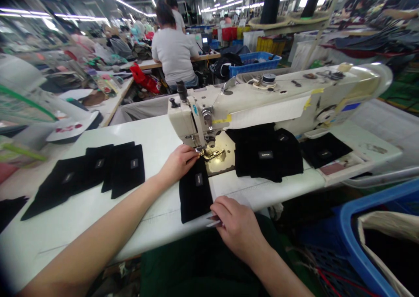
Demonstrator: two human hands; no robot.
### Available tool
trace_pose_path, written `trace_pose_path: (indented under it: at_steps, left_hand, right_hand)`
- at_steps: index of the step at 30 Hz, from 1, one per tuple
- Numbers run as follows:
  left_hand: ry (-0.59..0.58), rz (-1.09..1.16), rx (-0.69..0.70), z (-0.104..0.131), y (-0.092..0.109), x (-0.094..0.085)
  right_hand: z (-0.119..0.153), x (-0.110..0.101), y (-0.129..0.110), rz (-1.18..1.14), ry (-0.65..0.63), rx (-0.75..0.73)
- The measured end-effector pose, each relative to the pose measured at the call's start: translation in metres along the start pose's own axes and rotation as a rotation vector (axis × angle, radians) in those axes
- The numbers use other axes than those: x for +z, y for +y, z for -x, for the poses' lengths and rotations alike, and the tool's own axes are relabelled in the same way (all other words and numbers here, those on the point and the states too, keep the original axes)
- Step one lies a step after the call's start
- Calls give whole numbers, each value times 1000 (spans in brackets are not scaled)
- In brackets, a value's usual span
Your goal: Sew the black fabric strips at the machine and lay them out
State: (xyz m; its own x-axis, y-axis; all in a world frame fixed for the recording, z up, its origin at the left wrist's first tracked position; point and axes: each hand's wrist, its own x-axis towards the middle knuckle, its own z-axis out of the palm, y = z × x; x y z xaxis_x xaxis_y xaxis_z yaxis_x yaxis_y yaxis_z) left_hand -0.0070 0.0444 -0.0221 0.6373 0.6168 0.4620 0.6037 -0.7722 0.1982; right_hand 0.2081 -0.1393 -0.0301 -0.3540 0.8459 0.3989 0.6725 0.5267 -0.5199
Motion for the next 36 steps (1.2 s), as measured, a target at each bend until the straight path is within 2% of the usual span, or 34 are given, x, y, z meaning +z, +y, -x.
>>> trace_pose_path:
  at_steps: [6,20,23,27,29,32,34,36]
  left_hand:
    - [-56,-22,55,0,5,-8]
    - [-125,-152,22,0,4,-14]
    - [-165,-215,-13,2,10,-18]
    - [-147,-253,-30,19,40,-32]
    - [-162,-113,48,34,64,-40]
    - [-257,129,156,59,98,-49]
    - [-268,137,192,72,110,-50]
    - [-240,79,207,80,114,-48]
  right_hand:
    - [-2,-4,-2,53,-17,-16]
    - [-6,-8,-2,100,-116,-6]
    - [-8,-11,-3,128,-142,-12]
    - [-5,-14,-5,197,-145,-47]
    - [-2,-15,-5,232,-141,-64]
    - [1,-15,-4,248,-159,-75]
    - [1,-15,-3,239,-171,-75]
    - [0,-16,-2,229,-172,-76]
